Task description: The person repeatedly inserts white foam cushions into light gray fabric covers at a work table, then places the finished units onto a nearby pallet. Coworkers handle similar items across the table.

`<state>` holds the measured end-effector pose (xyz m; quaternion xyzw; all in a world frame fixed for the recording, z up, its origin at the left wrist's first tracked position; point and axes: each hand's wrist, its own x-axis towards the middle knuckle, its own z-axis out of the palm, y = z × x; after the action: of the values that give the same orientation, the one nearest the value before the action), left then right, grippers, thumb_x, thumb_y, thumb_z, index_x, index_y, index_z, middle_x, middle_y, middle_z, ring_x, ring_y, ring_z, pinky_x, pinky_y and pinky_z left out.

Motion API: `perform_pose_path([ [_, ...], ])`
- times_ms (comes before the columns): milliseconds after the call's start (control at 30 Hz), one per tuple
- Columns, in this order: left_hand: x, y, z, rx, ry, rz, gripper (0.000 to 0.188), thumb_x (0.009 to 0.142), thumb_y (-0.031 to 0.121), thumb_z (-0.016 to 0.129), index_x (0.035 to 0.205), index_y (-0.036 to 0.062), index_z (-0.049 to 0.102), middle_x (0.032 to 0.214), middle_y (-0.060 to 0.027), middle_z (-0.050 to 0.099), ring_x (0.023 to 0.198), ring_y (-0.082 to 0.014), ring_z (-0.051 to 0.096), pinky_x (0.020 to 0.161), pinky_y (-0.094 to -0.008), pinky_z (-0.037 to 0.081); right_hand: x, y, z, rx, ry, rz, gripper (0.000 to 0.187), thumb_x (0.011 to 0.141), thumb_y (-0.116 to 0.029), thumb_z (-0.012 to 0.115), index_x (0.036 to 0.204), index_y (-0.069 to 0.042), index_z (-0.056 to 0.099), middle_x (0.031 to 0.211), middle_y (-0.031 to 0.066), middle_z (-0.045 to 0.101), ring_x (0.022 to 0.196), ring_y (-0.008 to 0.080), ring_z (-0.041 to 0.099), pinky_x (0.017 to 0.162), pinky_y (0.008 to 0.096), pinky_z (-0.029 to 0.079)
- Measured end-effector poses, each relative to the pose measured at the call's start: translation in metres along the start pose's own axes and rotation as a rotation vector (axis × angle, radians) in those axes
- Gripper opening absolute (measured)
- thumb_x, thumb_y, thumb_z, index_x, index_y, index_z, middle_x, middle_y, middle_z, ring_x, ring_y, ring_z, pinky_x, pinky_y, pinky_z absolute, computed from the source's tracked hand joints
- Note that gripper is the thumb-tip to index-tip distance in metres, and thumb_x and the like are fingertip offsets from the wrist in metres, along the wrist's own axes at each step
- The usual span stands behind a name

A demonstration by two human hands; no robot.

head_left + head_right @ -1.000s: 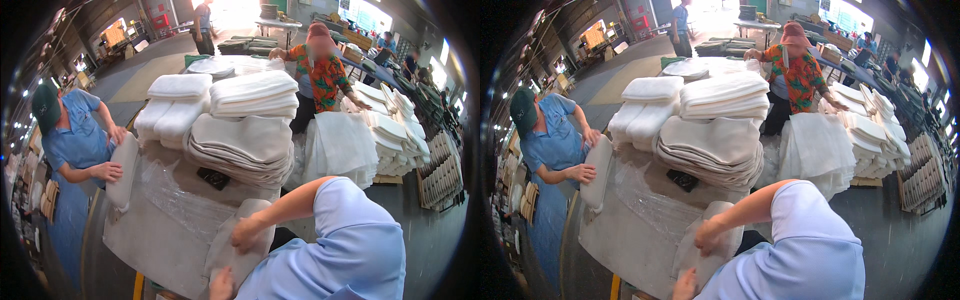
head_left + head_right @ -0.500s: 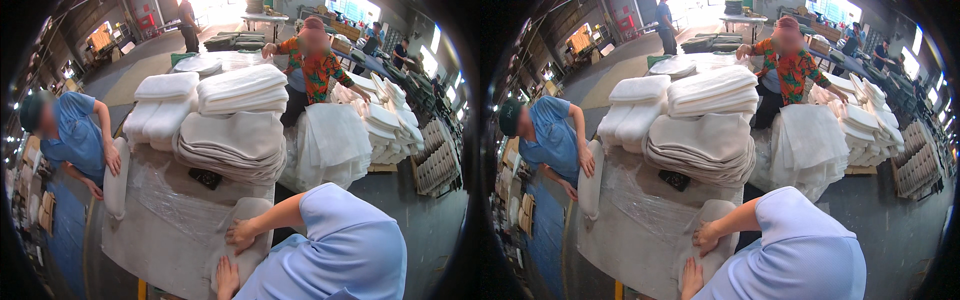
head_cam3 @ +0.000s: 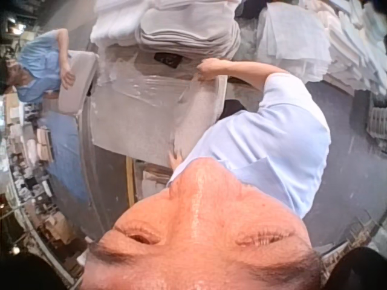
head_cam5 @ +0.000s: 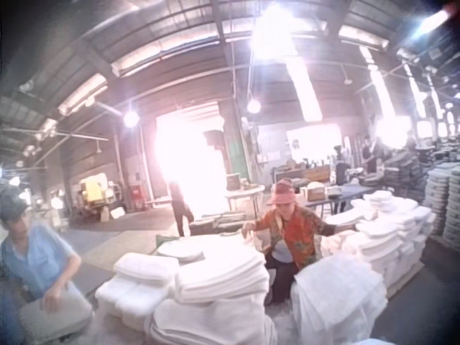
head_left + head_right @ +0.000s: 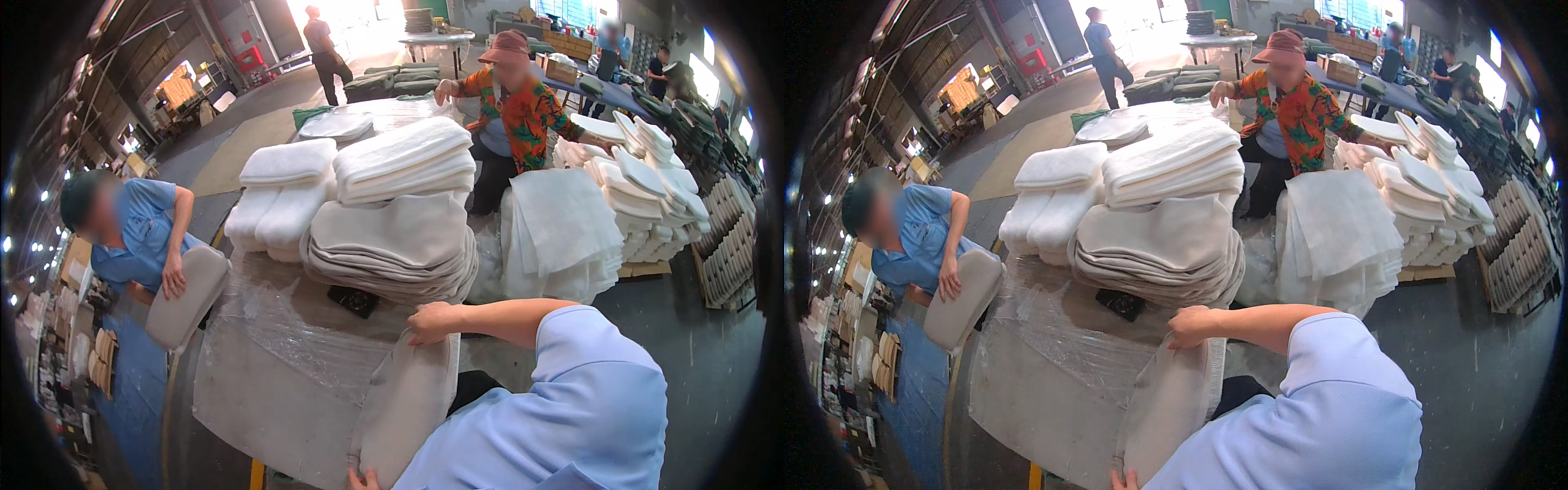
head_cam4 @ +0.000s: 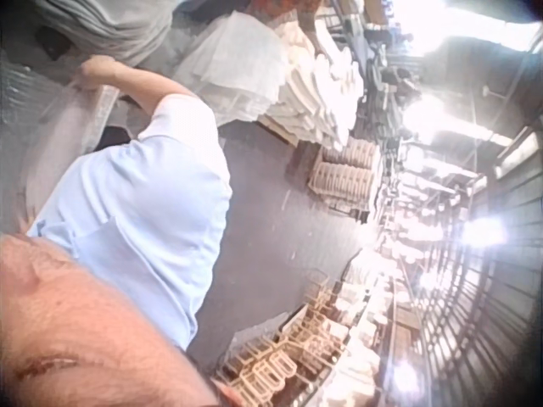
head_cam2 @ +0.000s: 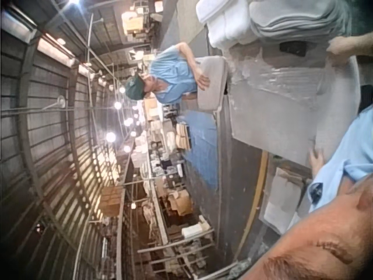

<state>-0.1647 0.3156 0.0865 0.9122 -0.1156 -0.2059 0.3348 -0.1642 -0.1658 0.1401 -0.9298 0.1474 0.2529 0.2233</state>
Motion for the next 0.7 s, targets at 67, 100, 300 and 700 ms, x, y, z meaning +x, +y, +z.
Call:
perform_pose_path([
  [67,0.003,-0.001,0.009,-0.081,-0.006,-0.029,0.072,0.103,0.032,0.066,0.163,0.0051,0.037,0.156,-0.0297,0.05,0.143,-0.0407,0.051,0.118,-0.0525,0.043,0.003,0.027,0.024,0.24,0.013,0.063,0.068,0.097,-0.057,0.065,0.146,-0.009,0.063,0.143,0.0205,0.064,0.132,0.0398,0.061,0.104,0.0503,0.053],
  [100,0.004,0.0,0.012,-0.126,-0.021,-0.057,0.071,0.103,0.032,0.066,0.163,0.0046,0.037,0.156,-0.0296,0.049,0.143,-0.0405,0.05,0.118,-0.0519,0.042,0.004,0.032,0.036,0.371,0.059,0.059,0.065,0.098,-0.054,0.064,0.144,-0.009,0.065,0.143,0.0204,0.064,0.129,0.0397,0.063,0.1,0.0505,0.056],
  [300,0.005,-0.004,-0.014,-0.541,-0.134,-0.33,0.066,0.104,0.028,0.061,0.161,0.002,0.04,0.159,-0.0289,0.047,0.145,-0.0389,0.049,0.119,-0.0485,0.041,-0.004,-0.013,-0.023,0.53,-0.215,0.061,0.073,0.1,-0.055,0.062,0.154,-0.005,0.054,0.144,0.0206,0.062,0.128,0.0356,0.064,0.085,0.047,0.064],
  [700,0.015,0.071,0.007,0.128,-0.492,0.185,0.06,0.109,0.038,0.049,0.156,0.0004,0.049,0.171,-0.0218,0.033,0.155,-0.0455,0.034,0.127,-0.0496,0.028,-0.044,-0.065,0.063,-0.311,-0.184,-0.476,0.065,0.104,-0.053,0.059,0.145,-0.003,0.061,0.155,0.0186,0.053,0.151,0.0369,0.042,0.12,0.0625,0.034],
])
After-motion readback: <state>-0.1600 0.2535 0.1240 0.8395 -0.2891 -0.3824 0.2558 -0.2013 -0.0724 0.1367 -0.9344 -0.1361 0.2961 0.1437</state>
